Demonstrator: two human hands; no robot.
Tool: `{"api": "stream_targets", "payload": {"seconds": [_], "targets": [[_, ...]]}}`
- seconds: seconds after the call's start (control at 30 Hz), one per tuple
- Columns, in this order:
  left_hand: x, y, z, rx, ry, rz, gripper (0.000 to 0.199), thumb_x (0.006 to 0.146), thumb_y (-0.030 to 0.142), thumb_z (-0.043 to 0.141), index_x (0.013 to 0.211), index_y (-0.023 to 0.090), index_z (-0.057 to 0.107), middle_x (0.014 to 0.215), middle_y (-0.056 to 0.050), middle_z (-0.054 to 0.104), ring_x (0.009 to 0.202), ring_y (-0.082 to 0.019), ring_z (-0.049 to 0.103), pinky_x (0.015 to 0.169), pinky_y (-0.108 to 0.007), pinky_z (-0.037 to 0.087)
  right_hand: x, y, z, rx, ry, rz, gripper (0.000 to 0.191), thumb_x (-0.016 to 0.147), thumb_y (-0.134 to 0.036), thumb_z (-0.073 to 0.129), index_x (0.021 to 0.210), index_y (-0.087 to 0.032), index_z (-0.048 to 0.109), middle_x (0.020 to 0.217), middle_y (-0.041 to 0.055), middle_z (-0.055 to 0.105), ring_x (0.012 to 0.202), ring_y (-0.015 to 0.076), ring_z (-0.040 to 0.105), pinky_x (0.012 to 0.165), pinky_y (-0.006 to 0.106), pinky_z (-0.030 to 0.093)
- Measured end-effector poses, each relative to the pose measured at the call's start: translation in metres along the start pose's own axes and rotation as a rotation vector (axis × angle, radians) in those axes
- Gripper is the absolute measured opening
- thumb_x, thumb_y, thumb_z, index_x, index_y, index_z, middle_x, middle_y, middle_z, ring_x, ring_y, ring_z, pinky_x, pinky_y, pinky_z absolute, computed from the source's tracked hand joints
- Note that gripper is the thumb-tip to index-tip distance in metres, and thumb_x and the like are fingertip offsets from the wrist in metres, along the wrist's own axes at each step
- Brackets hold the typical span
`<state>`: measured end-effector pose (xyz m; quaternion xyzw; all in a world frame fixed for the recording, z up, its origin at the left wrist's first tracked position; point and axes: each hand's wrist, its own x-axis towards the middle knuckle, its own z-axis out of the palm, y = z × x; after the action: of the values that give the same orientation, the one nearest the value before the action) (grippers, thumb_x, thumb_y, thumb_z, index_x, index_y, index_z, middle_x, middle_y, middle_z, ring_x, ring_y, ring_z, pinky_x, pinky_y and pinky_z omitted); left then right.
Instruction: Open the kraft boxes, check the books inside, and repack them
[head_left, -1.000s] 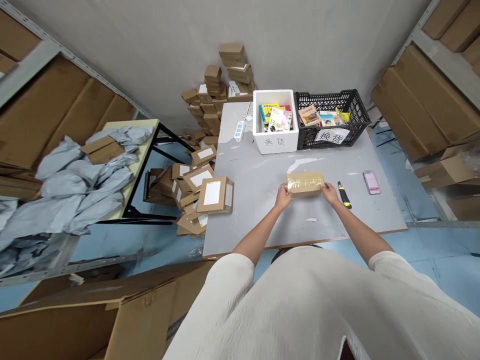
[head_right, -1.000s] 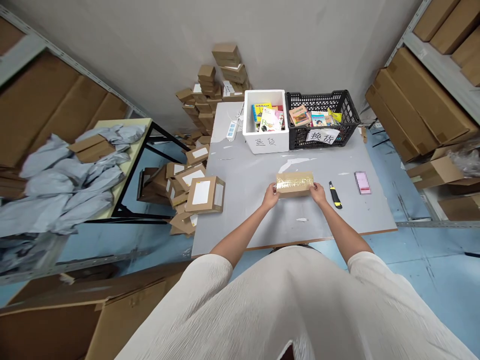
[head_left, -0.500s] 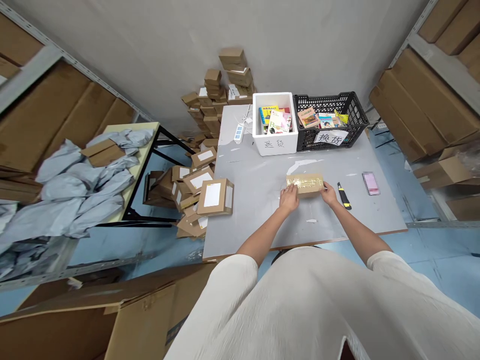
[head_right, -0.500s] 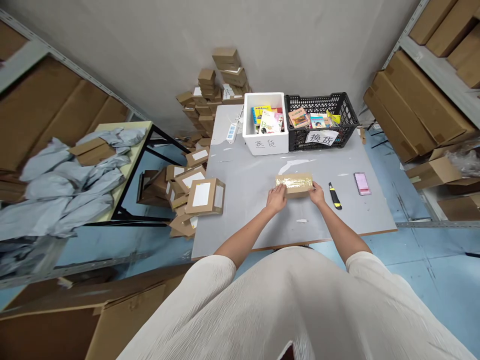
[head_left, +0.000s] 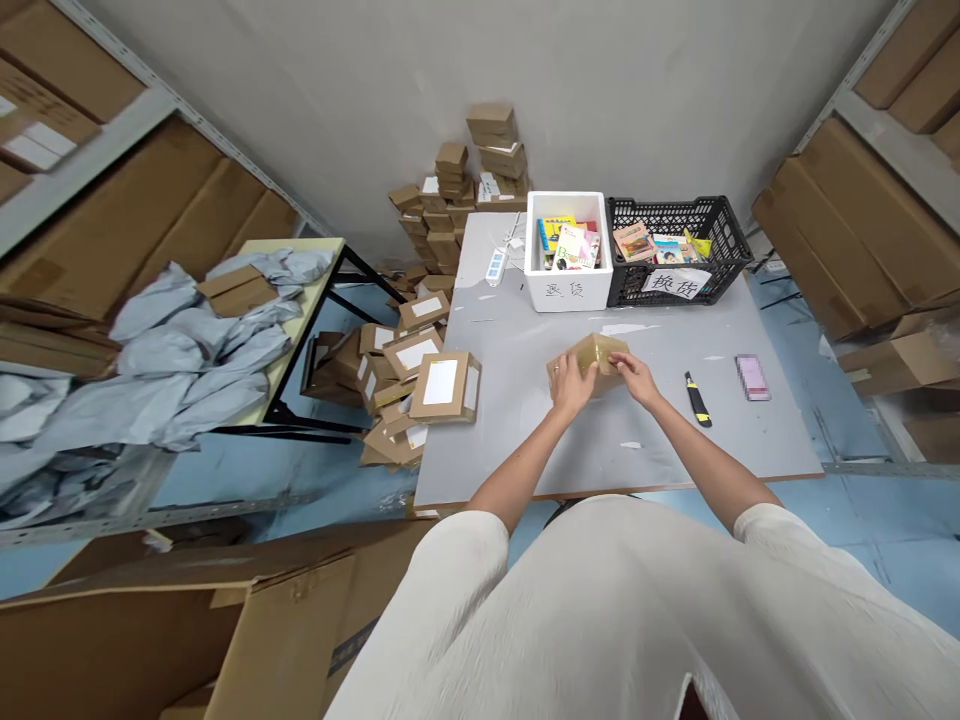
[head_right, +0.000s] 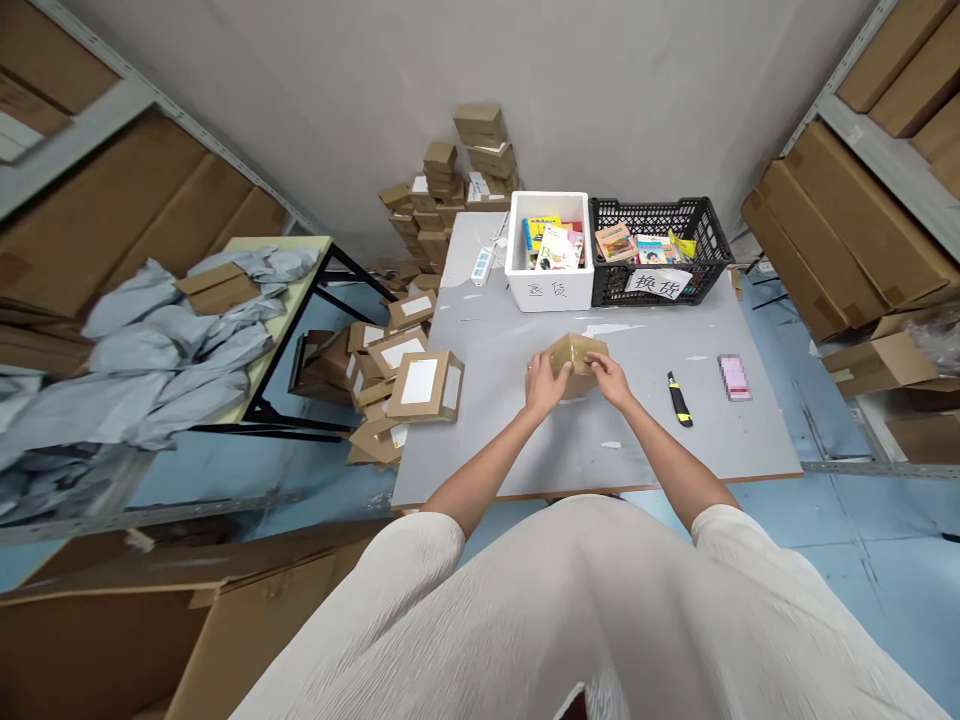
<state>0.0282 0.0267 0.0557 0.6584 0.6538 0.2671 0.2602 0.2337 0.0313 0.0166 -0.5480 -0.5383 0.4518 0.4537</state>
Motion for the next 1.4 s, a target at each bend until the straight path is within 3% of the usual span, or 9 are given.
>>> {"api": "stream_targets", "payload": {"seconds": [0.1,0.27,0.4,0.53,0.67,0.93,1.07,1.23,1.4], "targets": [[0.002,-0.009,-0.010,-0.038,0.055,0.050,0.049,0.103,0.041,0.063,0.149,0.026,0.058,0.143,-0.016,0.063,0.135,-0.035,0.060,0.116,-0.051,0.048,0.002,-0.007,0.018,0.003,-0.080,-0.018,0.050,0.094,-0.064,0.067,0.127,-0.027,0.078,0.130,0.0105,0.079,0.129,0.0323,0.070,0.120,0.055,0.050],[0.002,-0.051,-0.028,-0.086,0.114,0.021,0.046,0.102,0.028,0.058,0.148,0.026,0.061,0.136,-0.015,0.064,0.126,-0.032,0.064,0.114,-0.049,0.051,0.002,-0.006,0.032,-0.198,0.064,0.018,0.040,0.087,-0.049,0.070,0.119,-0.026,0.076,0.146,0.0135,0.068,0.143,0.0346,0.058,0.122,0.056,0.048],[-0.003,-0.084,-0.040,-0.112,0.117,-0.011,0.046,0.102,0.025,0.055,0.148,0.027,0.062,0.135,-0.014,0.064,0.122,-0.031,0.067,0.113,-0.048,0.052,-0.001,-0.003,0.053,-0.104,-0.002,0.124,0.044,0.087,-0.048,0.068,0.125,-0.026,0.065,0.141,0.0130,0.069,0.127,0.0311,0.068,0.114,0.054,0.055],[-0.006,-0.097,-0.042,-0.140,0.120,-0.038,0.047,0.103,0.025,0.052,0.149,0.025,0.063,0.133,-0.014,0.065,0.121,-0.030,0.067,0.112,-0.047,0.053,-0.004,-0.004,0.072,-0.046,-0.019,0.104,0.046,0.085,-0.050,0.070,0.125,-0.027,0.061,0.138,0.0113,0.071,0.126,0.0281,0.068,0.115,0.050,0.054],[-0.003,-0.080,-0.029,-0.178,0.056,-0.043,0.051,0.104,0.025,0.051,0.154,0.025,0.060,0.139,-0.014,0.063,0.122,-0.028,0.068,0.112,-0.044,0.055,-0.007,-0.004,0.058,-0.091,0.080,0.114,0.050,0.083,-0.050,0.069,0.126,-0.027,0.061,0.141,0.0126,0.070,0.130,0.0303,0.066,0.116,0.053,0.053],[0.010,-0.011,0.024,-0.216,-0.187,0.067,0.059,0.098,0.017,0.056,0.157,0.025,0.059,0.147,-0.014,0.062,0.125,-0.025,0.068,0.114,-0.043,0.055,-0.022,0.000,-0.029,-0.162,0.308,0.111,0.053,0.084,-0.044,0.066,0.133,-0.023,0.062,0.140,0.0151,0.071,0.129,0.0300,0.067,0.118,0.051,0.051],[0.010,0.013,0.038,-0.161,-0.240,0.103,0.056,0.097,0.018,0.059,0.153,0.024,0.062,0.150,-0.015,0.061,0.130,-0.027,0.065,0.116,-0.045,0.054,-0.032,-0.002,-0.053,-0.148,0.397,0.111,0.052,0.088,-0.046,0.064,0.133,-0.022,0.062,0.139,0.0167,0.072,0.130,0.0304,0.068,0.118,0.051,0.052],[-0.001,0.028,0.029,0.018,-0.162,0.179,0.042,0.104,0.032,0.059,0.145,0.027,0.066,0.170,-0.015,0.046,0.157,-0.037,0.042,0.125,-0.058,0.042,-0.029,-0.006,-0.046,-0.027,0.291,0.076,0.048,0.095,-0.050,0.060,0.135,-0.025,0.063,0.139,0.0138,0.074,0.134,0.0292,0.068,0.118,0.052,0.052],[-0.001,0.029,0.012,0.012,-0.200,0.222,0.050,0.110,0.043,0.051,0.157,0.027,0.055,0.161,-0.015,0.056,0.148,-0.033,0.053,0.123,-0.052,0.044,-0.016,-0.002,-0.014,0.000,0.152,0.040,0.043,0.093,-0.052,0.064,0.126,-0.025,0.072,0.137,0.0118,0.076,0.128,0.0289,0.071,0.119,0.051,0.053]]}}
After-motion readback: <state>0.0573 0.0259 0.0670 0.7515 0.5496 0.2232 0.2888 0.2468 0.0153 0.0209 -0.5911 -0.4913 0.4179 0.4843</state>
